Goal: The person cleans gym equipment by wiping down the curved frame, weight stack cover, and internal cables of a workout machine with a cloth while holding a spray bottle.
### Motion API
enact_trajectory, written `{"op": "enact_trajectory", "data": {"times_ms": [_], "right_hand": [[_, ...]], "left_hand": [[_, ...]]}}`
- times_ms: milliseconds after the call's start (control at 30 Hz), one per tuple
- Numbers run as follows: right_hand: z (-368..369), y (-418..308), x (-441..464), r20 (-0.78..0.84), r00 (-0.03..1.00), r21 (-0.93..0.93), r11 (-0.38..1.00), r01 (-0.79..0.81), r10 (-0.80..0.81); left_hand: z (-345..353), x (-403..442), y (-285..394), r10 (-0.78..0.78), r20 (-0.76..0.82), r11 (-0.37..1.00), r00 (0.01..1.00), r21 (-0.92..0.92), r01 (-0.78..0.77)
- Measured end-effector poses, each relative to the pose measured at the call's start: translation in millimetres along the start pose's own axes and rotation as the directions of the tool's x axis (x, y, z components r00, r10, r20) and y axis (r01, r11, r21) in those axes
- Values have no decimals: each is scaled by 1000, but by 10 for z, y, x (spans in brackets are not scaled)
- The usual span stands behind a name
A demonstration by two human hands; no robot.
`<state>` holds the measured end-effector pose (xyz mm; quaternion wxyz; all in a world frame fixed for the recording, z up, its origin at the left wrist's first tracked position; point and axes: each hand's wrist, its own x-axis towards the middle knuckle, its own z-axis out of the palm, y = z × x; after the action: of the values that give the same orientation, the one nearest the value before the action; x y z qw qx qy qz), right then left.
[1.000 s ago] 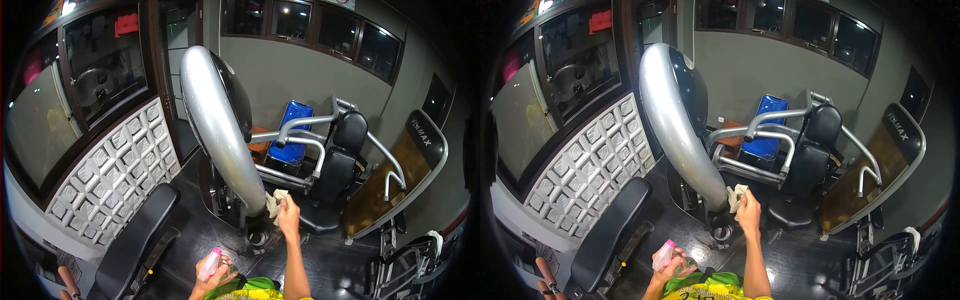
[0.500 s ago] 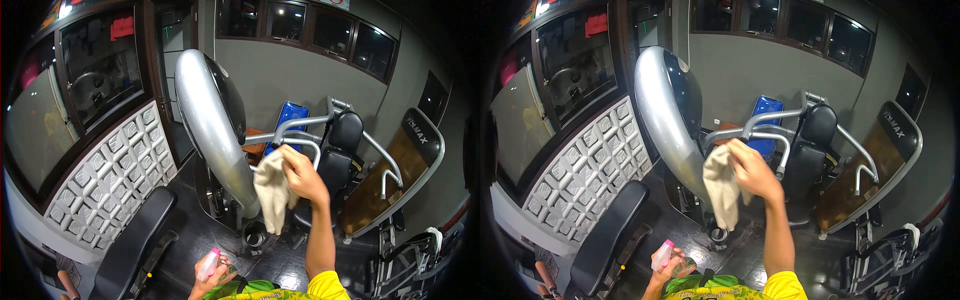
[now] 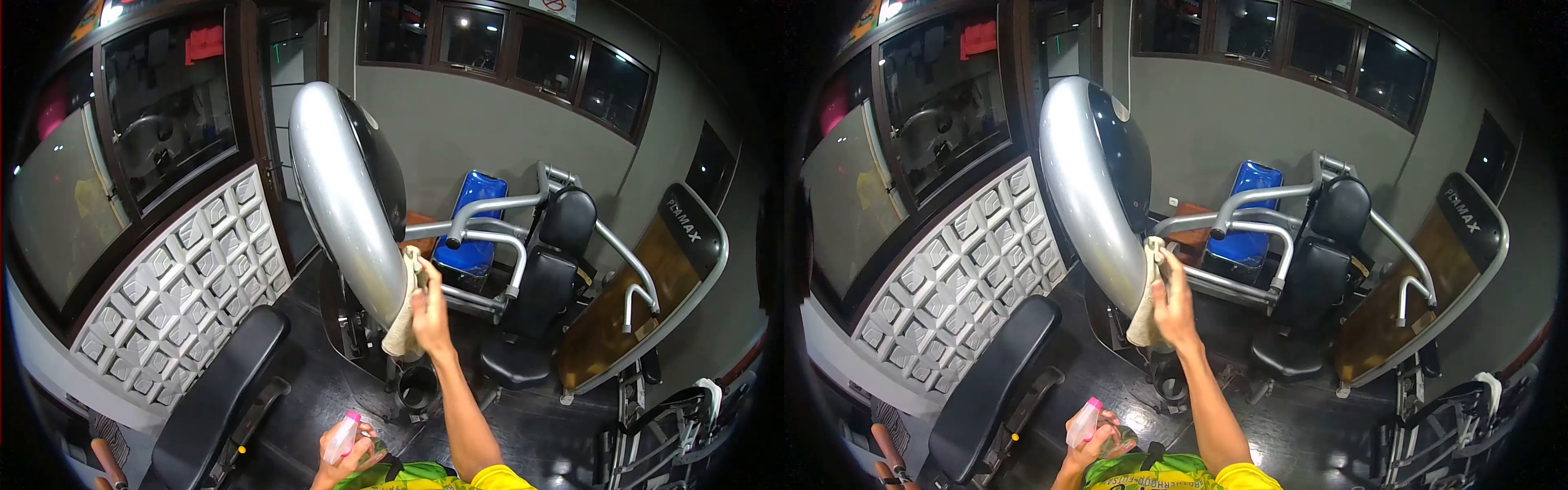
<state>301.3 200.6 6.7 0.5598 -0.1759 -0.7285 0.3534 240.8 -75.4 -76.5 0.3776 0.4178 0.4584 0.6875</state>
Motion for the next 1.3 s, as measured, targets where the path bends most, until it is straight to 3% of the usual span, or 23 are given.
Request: {"op": "enact_trajectory", "data": {"times_ms": [67, 267, 467, 567, 667, 733, 767, 933, 1067, 1167, 1300], "right_hand": [[1, -33, -64, 47, 992, -187, 975, 120, -113], [-14, 276, -318, -125, 987, -119, 989, 87, -102], [-61, 544, -837, -281, 958, -241, 962, -126, 55], [-25, 509, -859, -344, 933, -206, 961, -187, 108], [28, 272, -554, -358, 929, -178, 970, -165, 93], [130, -5, -211, -351, 932, -130, 990, 49, -92], [192, -213, -31, -332, 936, -132, 988, 77, -118], [323, -448, 252, -294, 930, -138, 972, 188, -221], [79, -147, -100, -273, 959, -36, 995, -94, 81], [-164, 434, -518, -202, 956, -24, 975, -221, 212], [-340, 657, -561, -55, 920, 81, 920, -384, 389]], "left_hand": [[-2, 22, -10, -9, 9, 1000, 1000, 3, 8], [35, 49, -15, -29, -10, 1000, 1000, -12, 29], [37, 46, -16, -12, 16, 999, 1000, -34, 12], [60, 52, -22, -18, 6, 998, 1000, -55, 18], [75, 58, -9, -18, 24, 999, 1000, -31, 19], [73, 58, -8, -33, 37, 999, 999, -3, 33], [82, 69, 1, -36, 35, 999, 999, -2, 37], [169, 247, 123, 101, 75, 978, 992, 173, -113], [167, 249, 166, 134, 89, 966, 987, 212, -151], [146, 195, 86, 80, 40, 983, 996, 161, -86], [184, 176, 43, 17, 14, 992, 1000, 125, -18]]}}
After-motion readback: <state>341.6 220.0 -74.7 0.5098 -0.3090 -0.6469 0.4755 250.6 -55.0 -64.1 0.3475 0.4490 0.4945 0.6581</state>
